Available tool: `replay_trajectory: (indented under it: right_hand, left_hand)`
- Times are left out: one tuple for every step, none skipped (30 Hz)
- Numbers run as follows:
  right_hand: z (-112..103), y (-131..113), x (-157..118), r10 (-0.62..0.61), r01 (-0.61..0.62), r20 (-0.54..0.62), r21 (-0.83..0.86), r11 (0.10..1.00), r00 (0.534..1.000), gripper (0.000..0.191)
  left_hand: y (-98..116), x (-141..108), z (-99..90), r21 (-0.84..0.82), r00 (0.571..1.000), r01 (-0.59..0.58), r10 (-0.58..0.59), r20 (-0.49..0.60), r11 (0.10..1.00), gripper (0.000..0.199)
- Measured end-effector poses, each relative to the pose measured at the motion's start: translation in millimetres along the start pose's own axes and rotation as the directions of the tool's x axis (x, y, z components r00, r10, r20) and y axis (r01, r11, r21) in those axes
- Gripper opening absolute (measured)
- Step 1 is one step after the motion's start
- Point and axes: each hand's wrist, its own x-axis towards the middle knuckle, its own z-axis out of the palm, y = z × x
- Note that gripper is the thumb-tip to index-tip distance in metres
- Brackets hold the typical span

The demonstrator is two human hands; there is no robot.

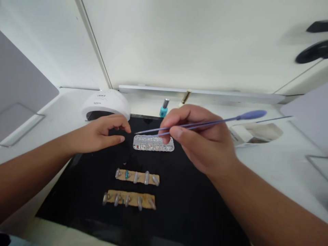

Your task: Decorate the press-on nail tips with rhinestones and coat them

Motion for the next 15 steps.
replay_trajectory:
  right_hand:
    - [0.5,0.0,3.8,-0.029,0.029,-0.006,0.013,1.000,1.000,0.009]
    - [1.2,0.7,7.2,-0.052,0.053,-0.014,0.024,0.998,0.999,0.010]
    - [2.0,2.0,9.8,-0.064,0.065,-0.023,0.030,0.997,0.998,0.010]
    - [2.7,3.8,11.5,-0.061,0.062,-0.033,0.033,0.998,0.998,0.010]
    - [3.2,6.3,12.2,-0.046,0.048,-0.042,0.034,0.998,0.998,0.009]
    - [3.4,9.4,11.9,-0.030,0.032,-0.044,0.038,0.999,0.999,0.008]
    - [3.3,13.3,10.8,-0.012,0.014,-0.047,0.045,0.999,0.999,0.008]
    - [2.9,17.9,9.1,0.002,0.000,-0.047,0.056,0.998,0.999,0.007]
    - [2.2,23.2,6.8,0.004,-0.001,-0.041,0.072,0.997,0.999,0.007]
    - [1.4,29.0,4.1,0.004,-0.001,-0.036,0.089,0.996,0.999,0.007]
    - [0.4,35.2,1.1,0.008,-0.004,-0.031,0.105,0.994,0.999,0.008]
    - [-0.6,41.3,-2.1,0.015,-0.012,-0.024,0.117,0.993,1.000,0.008]
    - [-1.7,47.1,-5.4,0.025,-0.023,-0.015,0.119,0.993,1.000,0.008]
    - [-2.7,52.3,-8.6,0.038,-0.037,-0.004,0.113,0.993,0.999,0.008]
    - [-3.7,56.8,-11.8,0.058,-0.059,0.009,0.094,0.994,0.998,0.008]
  left_hand:
    - [-6.5,8.1,2.2,0.045,0.995,-0.062,0.058,0.084,0.997,0.015]
    - [-13.6,15.1,5.8,0.080,0.983,-0.128,0.115,0.145,0.989,0.019]
    - [-20.7,20.6,10.1,0.089,0.974,-0.157,0.140,0.176,0.984,0.021]
    - [-27.2,24.7,14.7,0.094,0.968,-0.181,0.160,0.195,0.979,0.023]
    - [-33.0,27.5,19.1,0.093,0.964,-0.198,0.176,0.201,0.976,0.023]
    - [-37.9,29.2,23.1,0.086,0.962,-0.208,0.187,0.199,0.974,0.023]
    - [-42.0,30.1,26.4,0.078,0.960,-0.220,0.201,0.196,0.972,0.022]
    - [-45.3,30.5,29.0,0.067,0.958,-0.231,0.215,0.190,0.971,0.021]
    - [-48.1,30.6,31.0,0.055,0.956,-0.242,0.228,0.182,0.969,0.020]
    - [-50.5,30.5,32.5,0.042,0.956,-0.250,0.240,0.171,0.967,0.019]
    - [-52.6,30.5,33.7,0.030,0.956,-0.256,0.249,0.158,0.966,0.018]
    - [-54.5,30.5,34.7,0.018,0.956,-0.261,0.256,0.144,0.965,0.018]
    - [-56.3,30.5,35.8,0.009,0.957,-0.263,0.260,0.129,0.965,0.018]
    - [-58.0,30.5,36.9,0.000,0.958,-0.264,0.262,0.112,0.965,0.018]
    - [-59.6,30.6,38.3,-0.008,0.960,-0.264,0.264,0.097,0.964,0.017]
